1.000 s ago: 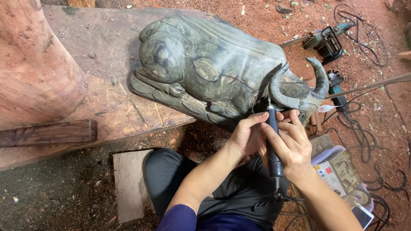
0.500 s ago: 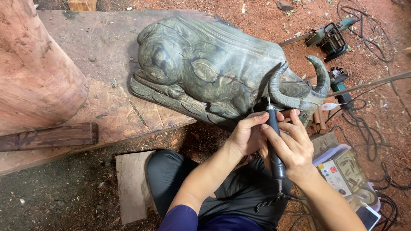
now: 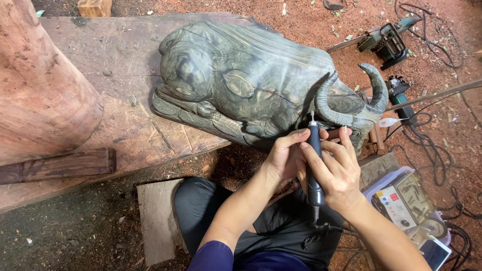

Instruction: The person carves details into a large wooden buffalo sculpture using a rotary tool and a small chisel.

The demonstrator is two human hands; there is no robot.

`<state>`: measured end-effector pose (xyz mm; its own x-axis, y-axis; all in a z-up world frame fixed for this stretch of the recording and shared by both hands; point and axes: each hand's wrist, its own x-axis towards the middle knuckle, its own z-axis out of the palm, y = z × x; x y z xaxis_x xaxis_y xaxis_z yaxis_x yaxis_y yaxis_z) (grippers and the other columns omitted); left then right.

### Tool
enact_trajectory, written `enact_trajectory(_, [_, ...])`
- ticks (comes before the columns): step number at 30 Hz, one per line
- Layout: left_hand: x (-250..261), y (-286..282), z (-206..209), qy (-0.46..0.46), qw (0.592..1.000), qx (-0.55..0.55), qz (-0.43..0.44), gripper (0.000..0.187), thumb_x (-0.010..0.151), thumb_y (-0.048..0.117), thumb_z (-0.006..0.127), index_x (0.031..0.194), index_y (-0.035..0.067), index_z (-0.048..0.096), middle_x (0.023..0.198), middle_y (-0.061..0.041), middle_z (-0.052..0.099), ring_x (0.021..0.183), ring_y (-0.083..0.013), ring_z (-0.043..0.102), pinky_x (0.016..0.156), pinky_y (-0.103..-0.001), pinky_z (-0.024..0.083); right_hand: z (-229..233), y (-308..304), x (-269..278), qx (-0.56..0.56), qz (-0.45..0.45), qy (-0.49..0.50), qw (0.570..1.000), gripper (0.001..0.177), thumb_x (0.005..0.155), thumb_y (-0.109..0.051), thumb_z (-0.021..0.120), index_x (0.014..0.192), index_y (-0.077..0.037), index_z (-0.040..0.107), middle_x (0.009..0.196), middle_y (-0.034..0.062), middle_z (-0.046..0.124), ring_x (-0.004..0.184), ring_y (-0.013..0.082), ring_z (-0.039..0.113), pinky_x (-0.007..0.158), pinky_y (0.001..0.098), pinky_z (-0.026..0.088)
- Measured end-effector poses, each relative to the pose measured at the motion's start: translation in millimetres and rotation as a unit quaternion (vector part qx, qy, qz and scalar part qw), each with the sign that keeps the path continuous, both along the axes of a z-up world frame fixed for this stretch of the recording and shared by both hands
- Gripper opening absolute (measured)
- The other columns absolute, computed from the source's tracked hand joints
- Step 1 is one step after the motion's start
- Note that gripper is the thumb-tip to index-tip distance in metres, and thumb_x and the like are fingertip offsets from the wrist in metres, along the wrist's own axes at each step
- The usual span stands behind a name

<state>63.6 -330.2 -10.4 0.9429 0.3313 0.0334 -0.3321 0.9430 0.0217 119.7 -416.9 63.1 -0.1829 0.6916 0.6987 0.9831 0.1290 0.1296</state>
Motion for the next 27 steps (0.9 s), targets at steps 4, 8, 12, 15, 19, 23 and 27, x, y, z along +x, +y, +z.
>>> enact_trajectory(4, [-8,5,14,-0.016,1.000,-0.010,-0.021,0.025,0.105,0.024,0.065,0.111,0.002,0.075,0.097,-0.020,0.077,0.085,-0.0258,0.077,0.077,-0.038,0.064,-7,2,1,0.006,-0.023,-0.007,1.000,0.029,0.079,-0.013,0.077,0.106,-0.001,0.081,0.073,0.0127,0.068,0.081,0.0321,0.069,0.112,0.0591,0.045])
enact_trajectory(8, [-4,9,15,-0.007,0.999,-0.027,-0.028,0.023,0.103,0.021,0.064,0.109,0.001,0.075,0.090,-0.020,0.077,0.078,-0.0264,0.077,0.071,-0.033,0.064,-16,1,3,0.013,-0.044,-0.012,0.999,0.031,0.078,-0.011,0.078,0.107,-0.001,0.081,0.074,0.0125,0.069,0.082,0.0313,0.069,0.115,0.0588,0.043])
enact_trajectory(12, [-17,13,28,-0.045,0.998,-0.012,-0.045,0.030,0.107,0.026,0.062,0.119,0.000,0.072,0.098,-0.022,0.076,0.084,-0.0253,0.076,0.072,-0.035,0.064,-19,1,1,0.014,-0.044,-0.010,0.999,0.031,0.079,-0.012,0.078,0.108,-0.001,0.082,0.076,0.0131,0.070,0.083,0.0318,0.070,0.116,0.0595,0.041])
enact_trajectory(15, [-11,17,1,-0.046,0.998,-0.007,-0.053,0.030,0.107,0.028,0.063,0.116,0.001,0.072,0.097,-0.018,0.076,0.083,-0.0222,0.075,0.069,-0.033,0.062,-14,0,-8,0.008,-0.044,-0.007,0.999,0.032,0.083,-0.017,0.077,0.111,-0.002,0.081,0.080,0.0133,0.071,0.087,0.0319,0.070,0.116,0.0592,0.042])
enact_trajectory(19, [-16,30,-10,-0.065,0.971,-0.071,-0.217,0.027,0.104,0.038,0.061,0.100,0.015,0.074,0.082,0.001,0.071,0.059,-0.0106,0.063,0.037,-0.021,0.043,0,-2,-22,-0.012,-0.069,-0.027,0.997,0.041,0.092,-0.032,0.073,0.120,-0.003,0.078,0.102,0.0239,0.065,0.102,0.0413,0.064,0.109,0.0586,0.045])
enact_trajectory(23, [-27,32,7,-0.085,0.952,-0.121,-0.266,0.024,0.104,0.039,0.061,0.093,0.019,0.068,0.074,0.006,0.063,0.053,-0.0048,0.051,0.034,-0.017,0.037,-36,-3,-9,-0.018,0.022,-0.012,1.000,0.018,0.089,-0.021,0.075,0.100,-0.008,0.080,0.106,0.0172,0.072,0.107,0.0383,0.069,0.101,0.0483,0.054])
enact_trajectory(27, [-24,34,7,-0.106,0.932,-0.173,-0.301,0.025,0.103,0.042,0.060,0.087,0.022,0.061,0.067,0.012,0.053,0.048,0.0010,0.040,0.029,-0.014,0.033,-16,17,-11,-0.052,0.068,0.014,0.996,0.018,0.096,-0.019,0.065,0.091,-0.006,0.076,0.103,0.0147,0.075,0.103,0.0375,0.073,0.093,0.0462,0.058])
